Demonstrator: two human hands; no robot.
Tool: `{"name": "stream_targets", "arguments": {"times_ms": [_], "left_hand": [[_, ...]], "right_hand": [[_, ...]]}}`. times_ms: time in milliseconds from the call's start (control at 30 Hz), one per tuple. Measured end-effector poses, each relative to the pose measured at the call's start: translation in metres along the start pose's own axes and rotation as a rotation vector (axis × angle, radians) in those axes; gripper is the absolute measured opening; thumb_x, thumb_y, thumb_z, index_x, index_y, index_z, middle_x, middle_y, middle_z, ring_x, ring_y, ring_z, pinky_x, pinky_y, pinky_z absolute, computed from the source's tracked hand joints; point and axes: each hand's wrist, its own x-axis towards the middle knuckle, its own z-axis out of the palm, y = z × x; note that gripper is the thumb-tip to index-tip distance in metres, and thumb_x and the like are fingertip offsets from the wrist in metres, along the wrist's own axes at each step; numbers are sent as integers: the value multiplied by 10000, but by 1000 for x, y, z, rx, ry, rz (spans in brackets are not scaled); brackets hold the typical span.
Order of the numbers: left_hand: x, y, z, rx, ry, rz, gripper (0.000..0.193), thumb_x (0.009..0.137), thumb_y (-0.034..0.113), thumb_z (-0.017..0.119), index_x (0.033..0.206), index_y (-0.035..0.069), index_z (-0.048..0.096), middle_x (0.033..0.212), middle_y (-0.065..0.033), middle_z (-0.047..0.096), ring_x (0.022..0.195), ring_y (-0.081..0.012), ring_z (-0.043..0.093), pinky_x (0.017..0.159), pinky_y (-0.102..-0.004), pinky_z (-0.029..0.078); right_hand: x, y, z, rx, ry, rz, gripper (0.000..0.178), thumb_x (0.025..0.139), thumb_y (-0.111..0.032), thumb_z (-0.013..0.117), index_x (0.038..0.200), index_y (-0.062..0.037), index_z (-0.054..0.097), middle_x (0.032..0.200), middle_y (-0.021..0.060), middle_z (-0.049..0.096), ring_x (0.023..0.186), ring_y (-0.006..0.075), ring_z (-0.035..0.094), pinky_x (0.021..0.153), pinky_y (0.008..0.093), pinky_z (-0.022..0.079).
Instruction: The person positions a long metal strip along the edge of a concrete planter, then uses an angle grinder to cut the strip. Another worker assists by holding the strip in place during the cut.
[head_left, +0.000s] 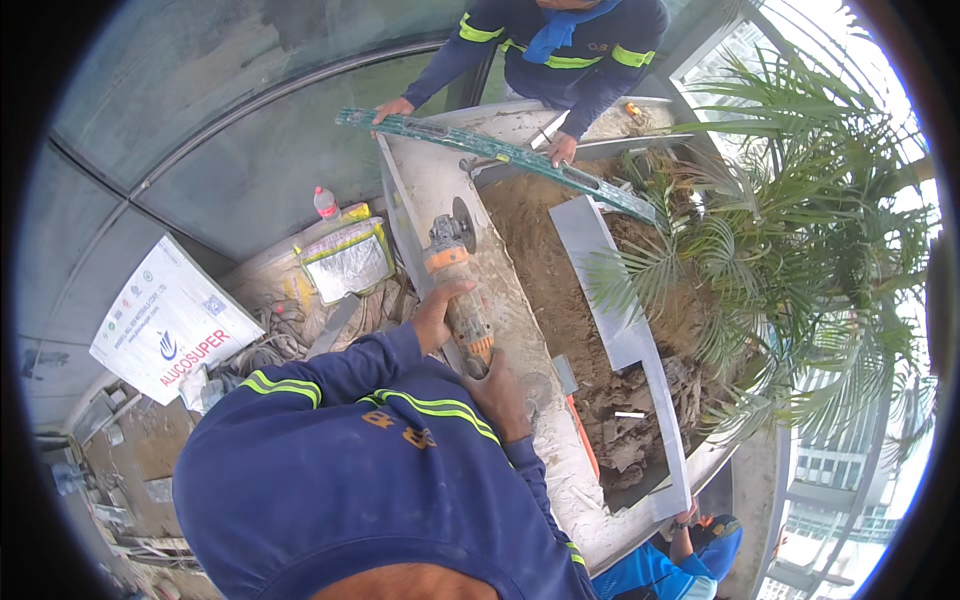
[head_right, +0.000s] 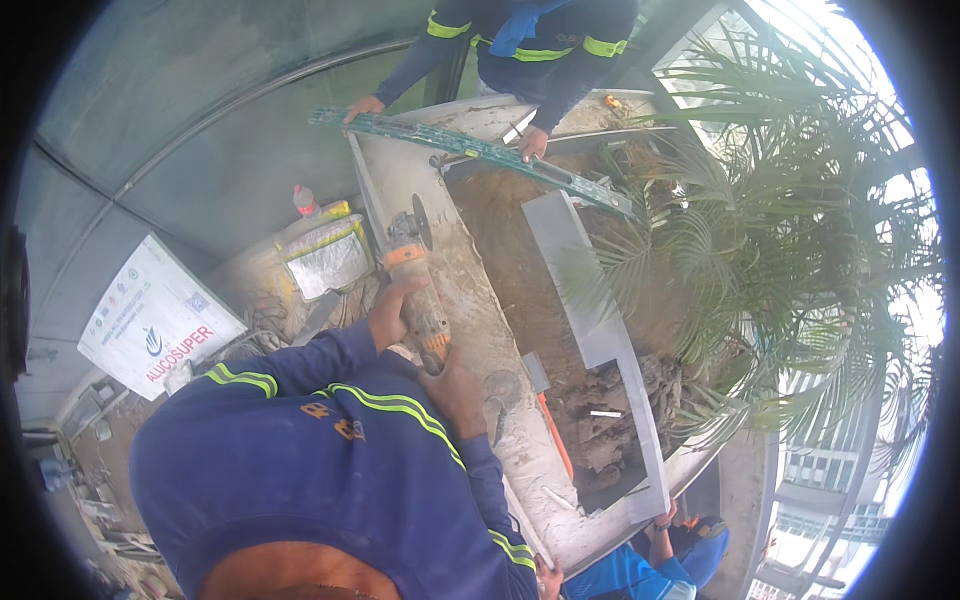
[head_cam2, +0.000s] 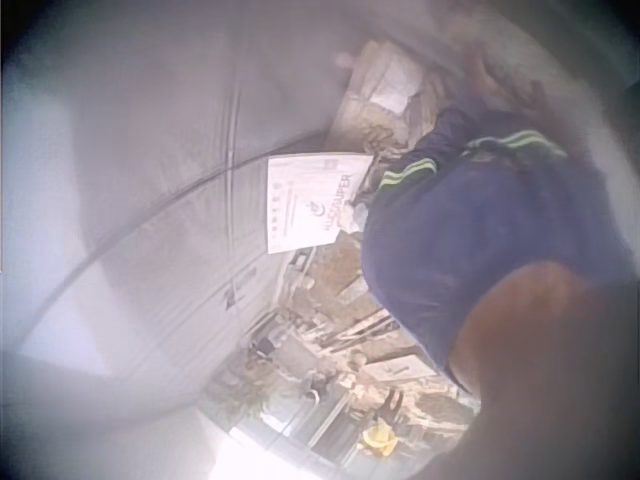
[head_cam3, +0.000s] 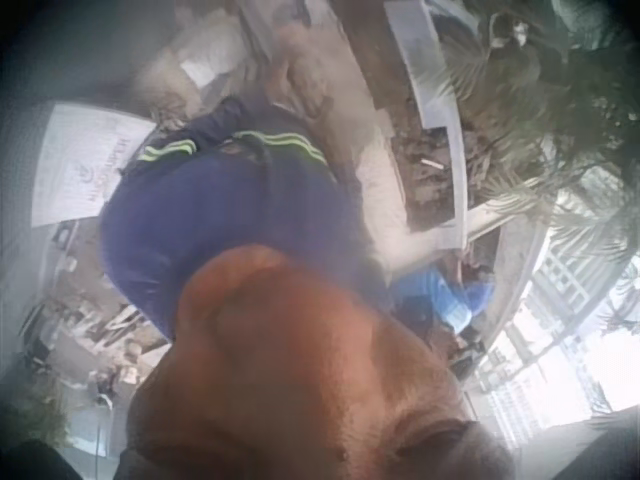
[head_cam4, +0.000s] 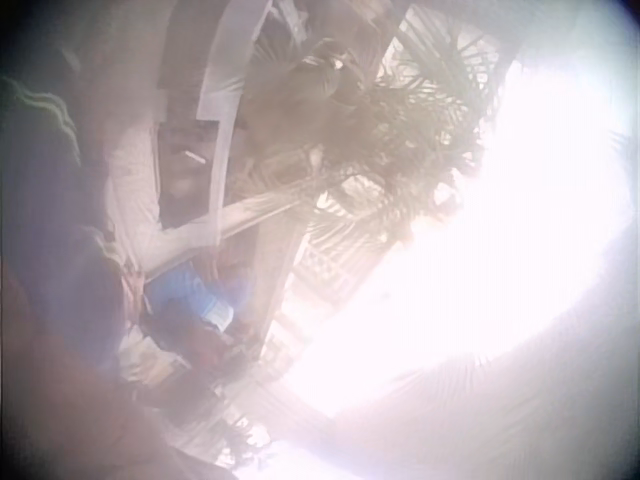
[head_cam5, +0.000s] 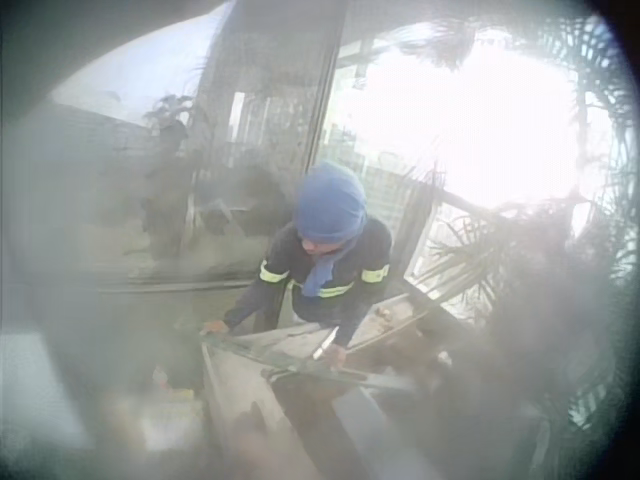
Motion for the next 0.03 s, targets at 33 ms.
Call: {"name": "stream_targets", "arguments": {"times_ms": [33], "left_hand": [[3,9,-2,25,-11,-22,366,903,234,736,1218,86,624,1114,-100,682,1061,-277,684,928,-469,564]], "right_hand": [[2,-6,1,6,-2,-1,717,834,-502,754,1271,7,500,930,310,718,878,515,693,772,590,533]]}}
